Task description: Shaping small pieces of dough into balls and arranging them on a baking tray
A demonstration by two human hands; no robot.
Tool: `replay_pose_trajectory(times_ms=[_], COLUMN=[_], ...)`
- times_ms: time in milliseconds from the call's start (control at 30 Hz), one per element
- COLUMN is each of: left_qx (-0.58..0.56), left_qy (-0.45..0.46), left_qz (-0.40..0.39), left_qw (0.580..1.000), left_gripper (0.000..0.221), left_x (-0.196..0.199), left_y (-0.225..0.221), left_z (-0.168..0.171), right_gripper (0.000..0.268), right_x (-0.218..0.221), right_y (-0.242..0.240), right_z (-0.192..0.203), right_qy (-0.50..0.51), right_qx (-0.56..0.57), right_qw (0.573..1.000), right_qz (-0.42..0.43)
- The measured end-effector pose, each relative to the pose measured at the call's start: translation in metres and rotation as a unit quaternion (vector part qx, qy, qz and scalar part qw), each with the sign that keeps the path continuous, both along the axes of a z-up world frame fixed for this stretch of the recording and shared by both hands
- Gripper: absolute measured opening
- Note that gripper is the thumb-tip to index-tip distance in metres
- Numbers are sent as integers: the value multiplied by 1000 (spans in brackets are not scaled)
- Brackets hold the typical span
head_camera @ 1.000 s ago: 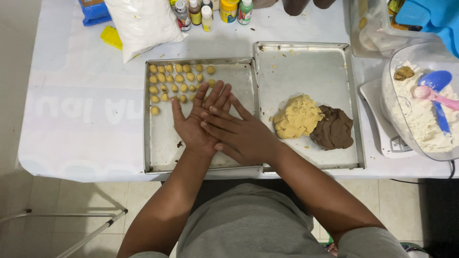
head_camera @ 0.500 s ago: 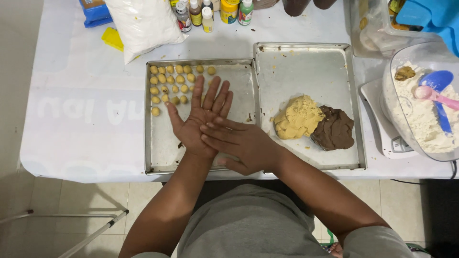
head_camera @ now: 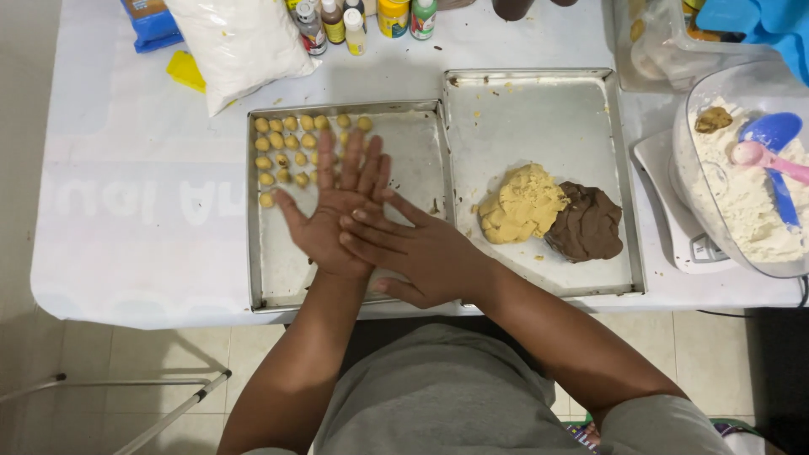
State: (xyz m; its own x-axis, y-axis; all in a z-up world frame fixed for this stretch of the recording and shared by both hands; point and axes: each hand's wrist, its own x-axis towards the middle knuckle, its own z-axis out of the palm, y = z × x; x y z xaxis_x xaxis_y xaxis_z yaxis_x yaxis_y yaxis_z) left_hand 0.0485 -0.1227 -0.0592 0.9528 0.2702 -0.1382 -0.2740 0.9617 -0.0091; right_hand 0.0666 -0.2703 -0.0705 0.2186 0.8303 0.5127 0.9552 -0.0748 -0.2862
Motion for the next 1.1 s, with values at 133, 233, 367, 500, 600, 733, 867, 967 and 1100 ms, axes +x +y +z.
replay_pose_trajectory(times_ms=[133, 233, 367, 500, 600, 733, 867, 967, 1100], left_qx=[27, 68, 36, 82, 429, 892, 936, 950, 954], left_qy=[11, 71, 58, 198, 291, 190, 193, 155, 139], left_qz=[-132, -162, -75, -77, -193, -193, -242, -256, -248], left_qw=[991, 982, 995, 974, 833, 361, 170, 87, 93], left_gripper=[94, 99, 83, 59, 33, 39, 29, 34, 37], left_x=[3, 4, 6, 0, -18, -29, -24, -18, -20], left_y=[-13, -15, -6, 5, 16, 49, 90, 117, 116], left_z=[-6, 4, -19, -42, -9, 41, 56, 42, 55], right_gripper=[68, 67, 60, 57, 48, 34, 30, 27, 26], right_x=[5, 8, 5, 4, 6, -1, 4, 0, 1], right_y=[3, 2, 2, -9, -15, -12, -13, -8, -7], right_z=[-7, -7, -16, -14, -9, -9, -9, -1, -3], right_qy=[-42, -60, -61, -59, -45, -60, -74, -95, -90], right_qx=[-26, -7, 43, 75, 194, 237, 217, 249, 255], right_qw=[994, 980, 984, 985, 970, 964, 968, 958, 957], right_qz=[-101, -189, -160, -146, -138, -106, -102, -101, -103])
